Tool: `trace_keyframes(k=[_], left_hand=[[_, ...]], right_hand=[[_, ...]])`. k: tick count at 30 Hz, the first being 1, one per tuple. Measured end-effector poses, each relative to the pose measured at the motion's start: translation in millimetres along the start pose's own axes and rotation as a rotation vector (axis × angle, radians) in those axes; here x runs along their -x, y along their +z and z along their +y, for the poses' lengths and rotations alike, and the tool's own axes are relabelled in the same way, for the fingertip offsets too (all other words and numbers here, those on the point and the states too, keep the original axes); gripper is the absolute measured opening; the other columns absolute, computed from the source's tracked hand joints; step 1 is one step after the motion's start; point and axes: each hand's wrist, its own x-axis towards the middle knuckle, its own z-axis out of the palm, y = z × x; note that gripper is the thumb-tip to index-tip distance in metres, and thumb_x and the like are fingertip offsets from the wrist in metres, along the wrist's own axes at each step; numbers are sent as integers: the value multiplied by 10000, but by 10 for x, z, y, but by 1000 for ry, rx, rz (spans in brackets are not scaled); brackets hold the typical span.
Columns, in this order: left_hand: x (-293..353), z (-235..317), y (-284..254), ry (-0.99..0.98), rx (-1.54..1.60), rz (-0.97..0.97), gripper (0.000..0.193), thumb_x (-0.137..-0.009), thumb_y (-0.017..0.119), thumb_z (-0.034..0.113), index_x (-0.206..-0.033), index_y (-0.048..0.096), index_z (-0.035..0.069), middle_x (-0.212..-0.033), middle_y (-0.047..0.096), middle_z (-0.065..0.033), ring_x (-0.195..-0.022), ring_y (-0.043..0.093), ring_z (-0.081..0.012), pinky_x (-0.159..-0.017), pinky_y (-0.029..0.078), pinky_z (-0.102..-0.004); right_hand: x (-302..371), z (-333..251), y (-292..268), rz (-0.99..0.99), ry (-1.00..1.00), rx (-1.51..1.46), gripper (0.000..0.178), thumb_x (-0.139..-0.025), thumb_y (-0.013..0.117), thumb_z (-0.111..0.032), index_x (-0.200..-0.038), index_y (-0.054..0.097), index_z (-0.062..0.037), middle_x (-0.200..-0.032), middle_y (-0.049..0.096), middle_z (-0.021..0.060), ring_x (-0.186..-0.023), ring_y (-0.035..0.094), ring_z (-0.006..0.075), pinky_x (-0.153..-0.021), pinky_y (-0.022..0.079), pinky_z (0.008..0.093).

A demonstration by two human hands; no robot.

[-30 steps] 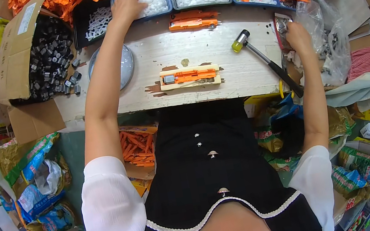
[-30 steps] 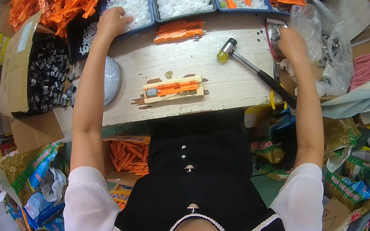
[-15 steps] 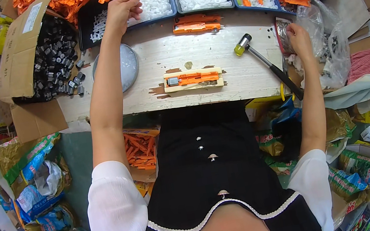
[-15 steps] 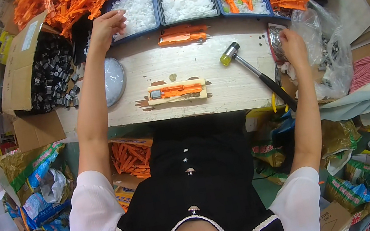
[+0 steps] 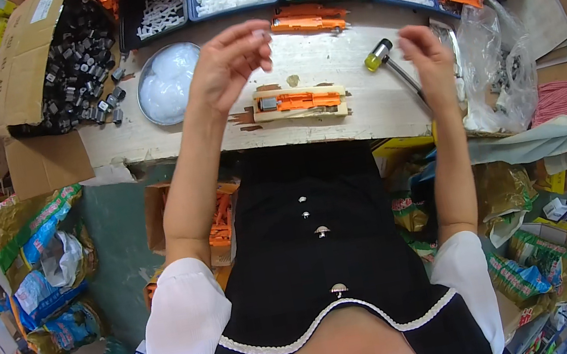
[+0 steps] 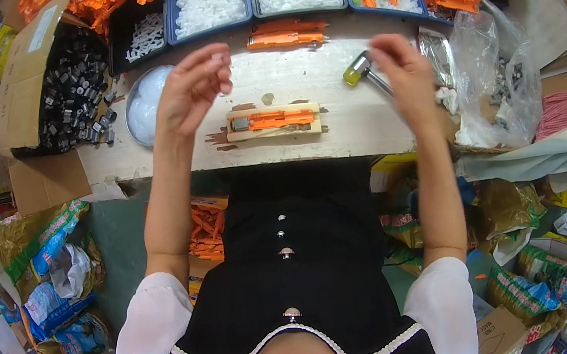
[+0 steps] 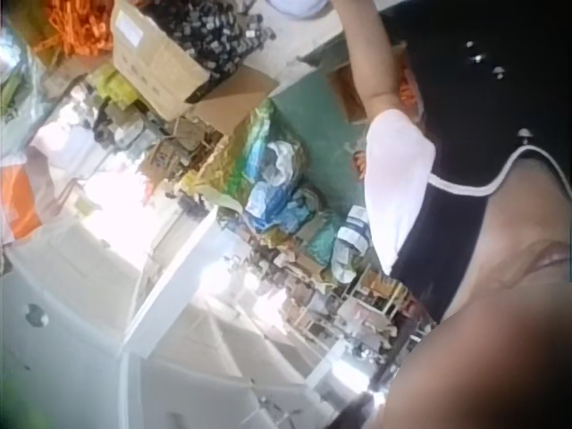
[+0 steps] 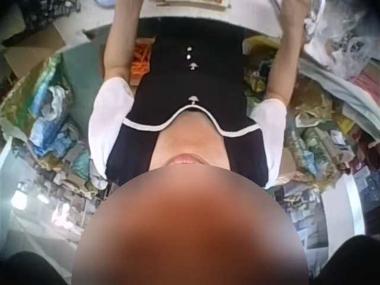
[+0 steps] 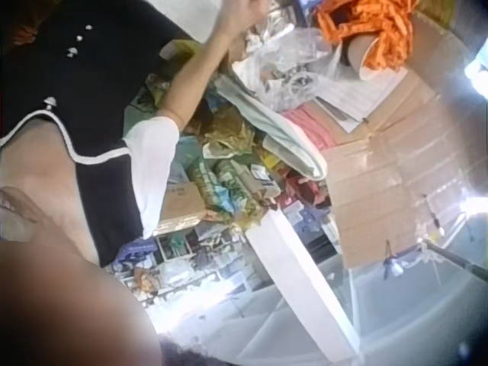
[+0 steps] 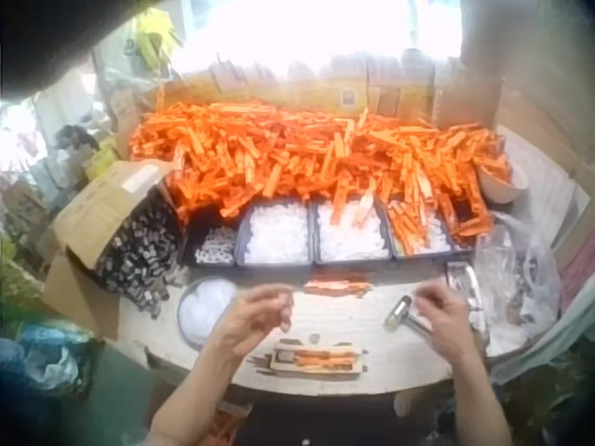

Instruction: Assembling small orange plastic toy gun components at a workbench, using a small hammer.

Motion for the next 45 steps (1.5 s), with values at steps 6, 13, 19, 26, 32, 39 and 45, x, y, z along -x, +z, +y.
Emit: trace_keyframes(k=[6, 13, 19, 26, 32, 39, 45], left_hand=[[465, -396, 140, -44, -110, -26, 248, -785, 611, 27, -1026, 574, -18, -799, 583, -73, -643, 581, -124, -543, 499, -248], [594, -495, 182, -15, -121, -32, 333, -767, 628, 6, -1082, 523, -19, -804, 557, -57, -636, 587, -114, -513, 508, -237], [618, -478, 219, 12, -161, -36, 345, -773, 624, 8, -1097, 508, -16, -812, 555, -59, -635, 582, -109, -510, 504, -230], [643, -562, 140, 70, -122, 51, 270, -786, 608, 2, -1048, 545, -25, -787, 572, -70, -632, 586, -116, -517, 513, -233], [653, -614, 86, 114, -60, 94, 199, -802, 604, 25, -987, 581, -42, -731, 602, -89, -613, 588, -127, -515, 522, -248], [638, -637, 140, 150, -113, 142, 211, -810, 608, 57, -1001, 589, -32, -765, 609, -77, -567, 554, -108, -487, 484, -229], [562, -536, -53, 224, -566, 215, 161, -797, 629, 73, -932, 630, -15, -744, 548, -11, -557, 491, -50, -461, 389, -171]], right_hand=[[315, -412, 808, -301, 50, -300, 92, -823, 577, -35, -912, 585, -13, -809, 571, 4, -730, 531, 56, -656, 437, 185], [395, -392, 1032, -404, -16, -215, 72, -843, 561, -54, -891, 565, -1, -817, 556, 5, -761, 520, 59, -685, 431, 191], [427, -428, 1032, -444, 31, -185, 86, -845, 564, -76, -897, 565, -8, -821, 556, 3, -768, 510, 61, -682, 422, 205], [446, -354, 1130, -337, -205, -13, 66, -811, 573, -44, -863, 581, -3, -811, 555, 63, -739, 545, 150, -640, 436, 248], [491, -330, 1199, -227, -322, 15, 64, -790, 584, -20, -852, 572, -11, -806, 539, 74, -717, 543, 174, -604, 427, 259], [456, -229, 1321, -185, -421, 132, 51, -798, 579, -30, -817, 533, -22, -782, 516, 56, -690, 509, 161, -603, 392, 256], [424, -83, 1260, -263, -478, 472, 69, -767, 587, -75, -817, 539, -76, -790, 511, 32, -771, 475, 204, -713, 310, 321]])
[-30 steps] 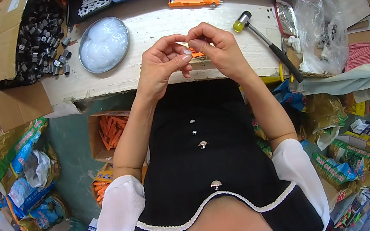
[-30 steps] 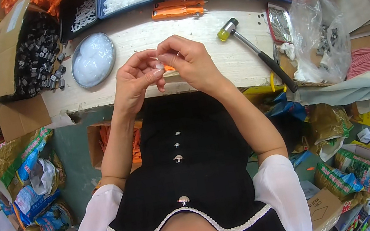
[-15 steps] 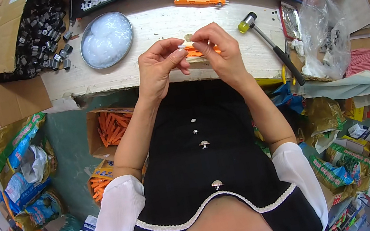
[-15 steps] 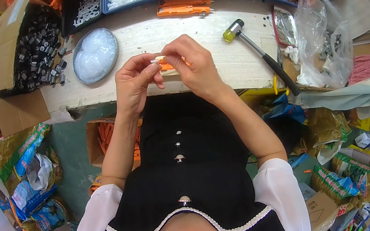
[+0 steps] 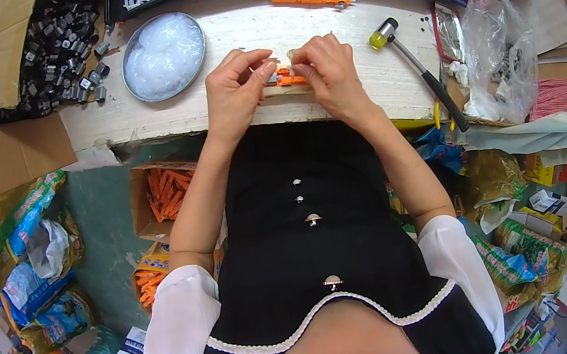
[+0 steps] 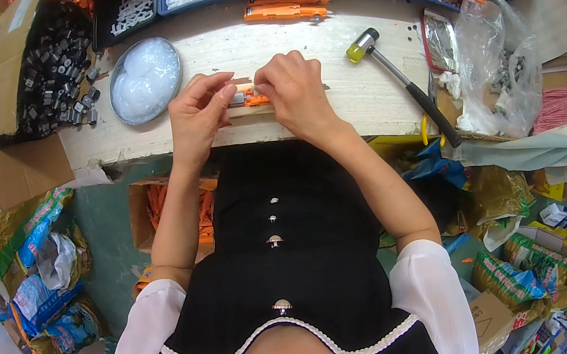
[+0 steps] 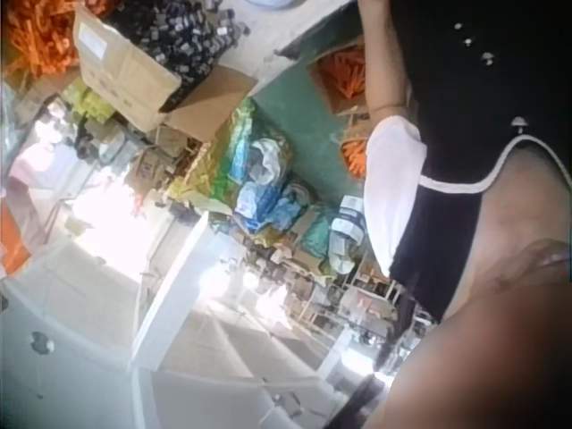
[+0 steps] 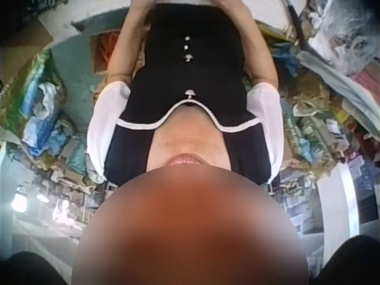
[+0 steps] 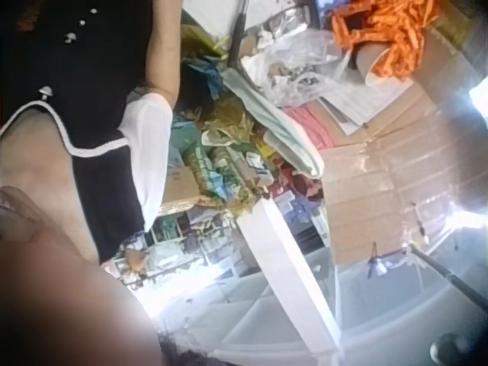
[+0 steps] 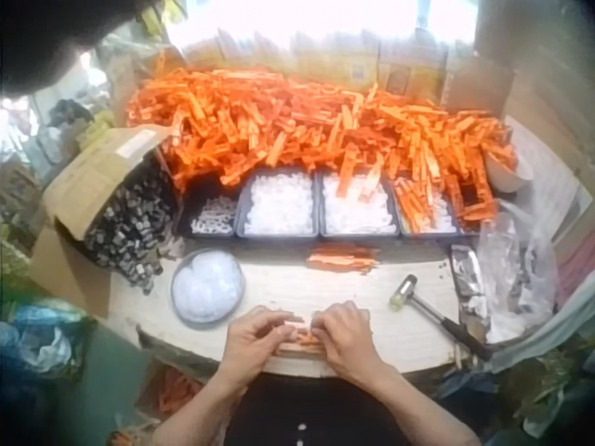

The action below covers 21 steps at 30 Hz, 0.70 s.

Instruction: Assembling small orange plastic toy gun components at a workbench, using a small hammer.

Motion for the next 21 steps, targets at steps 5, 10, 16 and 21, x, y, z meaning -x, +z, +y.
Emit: trace_keyframes(k=[5, 10, 16, 21], left_hand=[[-75, -142, -56, 82, -274, -67, 140, -781, 616, 37, -914, 638, -2, -710, 498, 3, -539, 457, -43, -447, 374, -182], [-121, -159, -46, 88, -427, -96, 115, -759, 627, 19, -870, 651, 8, -704, 507, -14, -552, 477, -65, -457, 393, -207], [-234, -38, -35, 14, -593, -229, 123, -706, 686, 35, -812, 641, -7, -683, 530, -39, -546, 506, -90, -455, 414, -251], [-324, 85, 35, 29, -797, -316, 176, -665, 721, 91, -751, 612, -17, -653, 567, -79, -539, 535, -149, -466, 427, -296]], right_hand=[[7, 3, 123, -73, -42, 124, 94, -751, 594, -82, -817, 529, -90, -799, 504, 20, -812, 457, 200, -730, 288, 338], [-7, 9, 141, -120, -88, 249, 94, -752, 590, -80, -818, 524, -89, -811, 502, 18, -826, 452, 201, -737, 288, 343], [-19, 35, 95, -132, -44, 128, 100, -747, 592, -82, -822, 526, -93, -807, 501, 18, -823, 455, 201, -739, 290, 341], [-38, 74, 2, -97, -53, 104, 85, -742, 584, -49, -806, 542, -85, -803, 517, 22, -799, 483, 202, -723, 324, 333]])
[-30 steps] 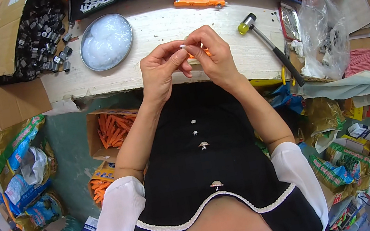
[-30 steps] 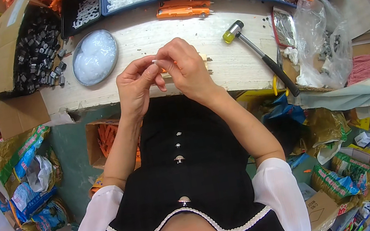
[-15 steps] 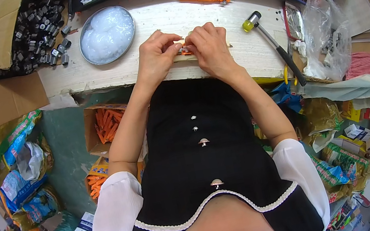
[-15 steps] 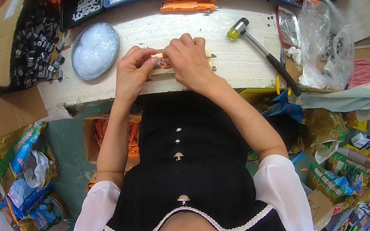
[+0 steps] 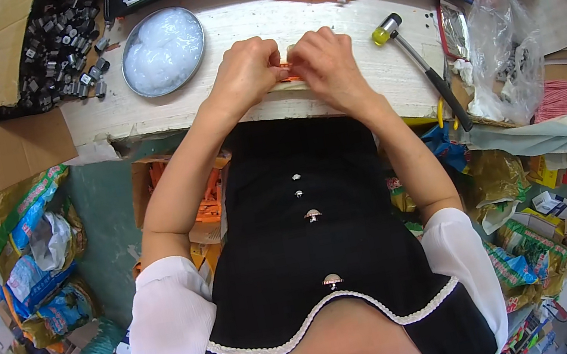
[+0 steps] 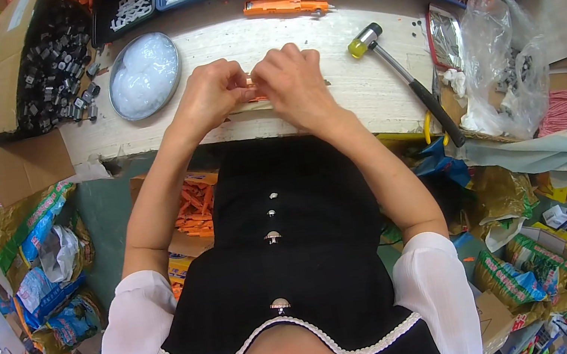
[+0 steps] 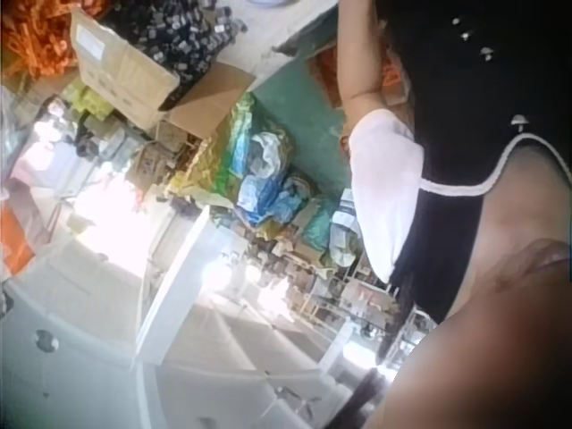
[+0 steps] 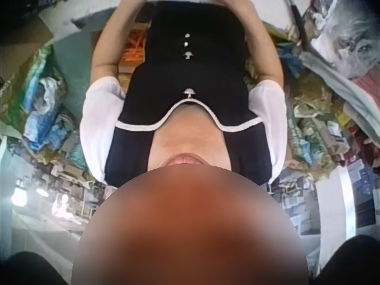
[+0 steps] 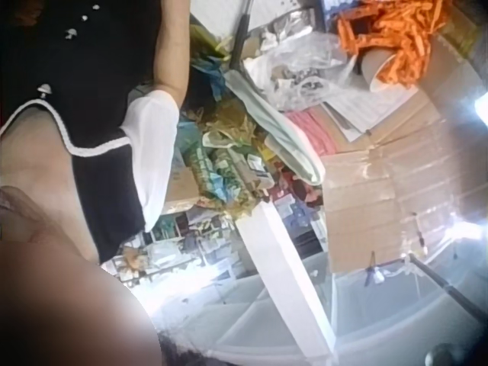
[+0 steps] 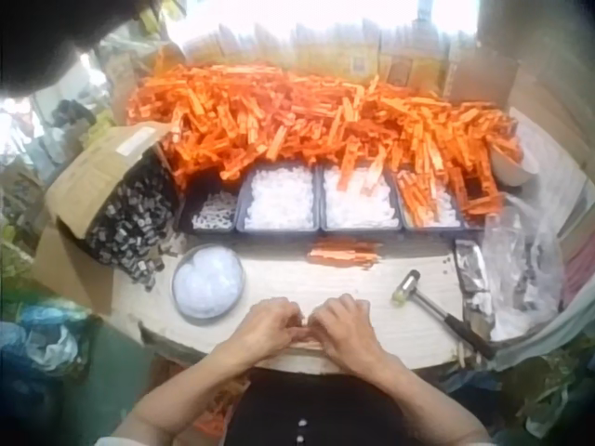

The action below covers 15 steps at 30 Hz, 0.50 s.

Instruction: Assembling small orange plastic toy gun components at a workbench, using a small hammer.

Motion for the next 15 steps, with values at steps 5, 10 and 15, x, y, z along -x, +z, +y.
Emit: trace_keyframes(k=[5, 10, 15], left_hand=[[-127, 80, -113, 23, -205, -192, 200, -685, 702, 131, -722, 582, -24, -628, 583, -100, -560, 576, -166, -475, 433, -304], [-373, 161, -349, -199, -14, -351, 118, -718, 659, 75, -760, 586, -7, -606, 579, -57, -449, 544, -106, -360, 397, -264], [-1161, 241, -432, 275, -360, 50, 193, -697, 659, 130, -842, 611, 12, -695, 617, -103, -623, 606, -218, -572, 482, -327]], right_hand=[[-12, 575, -491, 204, 60, -85, 48, -764, 569, -20, -812, 569, -16, -800, 555, 77, -708, 547, 224, -627, 435, 310], [363, 1419, -1175, 201, 421, 224, 102, -803, 519, -63, -872, 577, -14, -865, 569, 129, -787, 571, 281, -682, 453, 341], [579, 1846, -1343, -87, 683, 572, 187, -782, 487, -100, -931, 572, -24, -937, 559, 217, -876, 538, 399, -751, 435, 459]])
